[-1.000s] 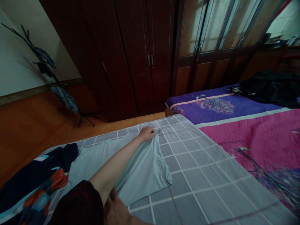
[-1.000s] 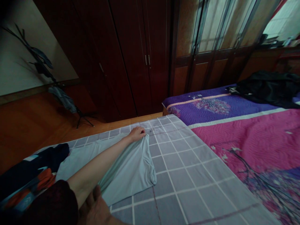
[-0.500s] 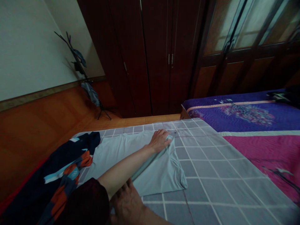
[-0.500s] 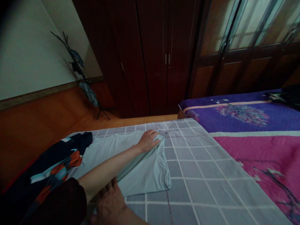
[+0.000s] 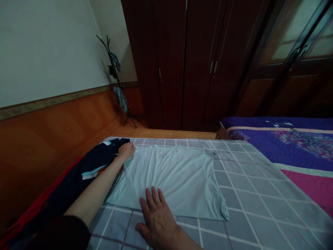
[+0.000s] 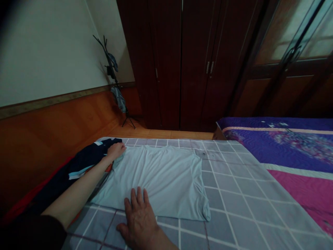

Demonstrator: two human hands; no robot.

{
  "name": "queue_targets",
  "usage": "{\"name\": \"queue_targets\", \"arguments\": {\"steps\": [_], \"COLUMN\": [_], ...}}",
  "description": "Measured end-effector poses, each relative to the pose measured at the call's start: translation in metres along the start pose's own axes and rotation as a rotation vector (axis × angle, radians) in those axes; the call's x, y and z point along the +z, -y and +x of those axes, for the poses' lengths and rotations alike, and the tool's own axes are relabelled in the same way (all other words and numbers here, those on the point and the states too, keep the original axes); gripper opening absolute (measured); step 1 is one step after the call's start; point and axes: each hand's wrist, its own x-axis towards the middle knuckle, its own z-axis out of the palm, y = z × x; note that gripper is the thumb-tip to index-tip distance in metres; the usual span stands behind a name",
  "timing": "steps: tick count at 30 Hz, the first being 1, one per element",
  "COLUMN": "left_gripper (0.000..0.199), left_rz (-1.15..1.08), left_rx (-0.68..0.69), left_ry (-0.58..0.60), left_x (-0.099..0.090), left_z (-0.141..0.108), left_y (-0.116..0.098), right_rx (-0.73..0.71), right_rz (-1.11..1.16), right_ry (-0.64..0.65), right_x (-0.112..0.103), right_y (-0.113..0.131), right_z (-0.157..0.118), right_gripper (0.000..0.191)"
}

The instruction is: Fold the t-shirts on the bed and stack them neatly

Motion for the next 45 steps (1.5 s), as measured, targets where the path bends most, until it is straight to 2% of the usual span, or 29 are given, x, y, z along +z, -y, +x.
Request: {"name": "queue_targets", "arguments": {"steps": [3, 9, 16, 20, 27, 32, 36, 40, 45], "left_gripper": [0.03, 0.032, 0.032, 0.032, 0.032, 0.034, 0.031, 0.04, 0.042], "left_rz": [0.009, -0.078, -0.171, -0.189, -0.111, -0.094, -0.113, -0.15, -0.154], "left_rx": [-0.046, -0.072, -0.041, 0.028, 0.053, 0.186, 0.326, 0.361, 0.367], "left_ry": [0.086, 0.188, 0.246, 0.229, 0.07, -0.033, -0.036, -0.08, -0.054], "left_x": [0.007, 0.019, 0.023, 0.019, 0.019, 0.022, 0.022, 0.026, 0.036], "left_z": [0.004, 0.01, 0.011, 0.01, 0.006, -0.02, -0.055, -0.097, -0.14], "left_y": [0.009, 0.021, 0.032, 0.036, 0.025, 0.019, 0.032, 0.048, 0.058], "right_rx": [0.015, 0.051, 0.08, 0.076, 0.051, 0.039, 0.019, -0.022, -0.059], "right_rz": [-0.022, -0.086, -0.136, -0.157, -0.193, -0.24, -0.288, -0.346, -0.357], "right_ry": [0.012, 0.057, 0.101, 0.098, 0.066, 0.033, 0.011, -0.005, -0.059], "right_x": [0.004, 0.011, 0.008, 0.011, 0.011, 0.01, 0.013, 0.019, 0.018], "right_y": [-0.001, -0.004, 0.0, -0.002, -0.001, 0.002, -0.002, -0.006, -0.01], "right_z": [0.002, 0.006, 0.01, 0.011, 0.011, 0.011, 0.012, 0.011, 0.01], "right_gripper": [0.067, 0.066, 0.062, 0.062, 0.061, 0.059, 0.057, 0.059, 0.058]}}
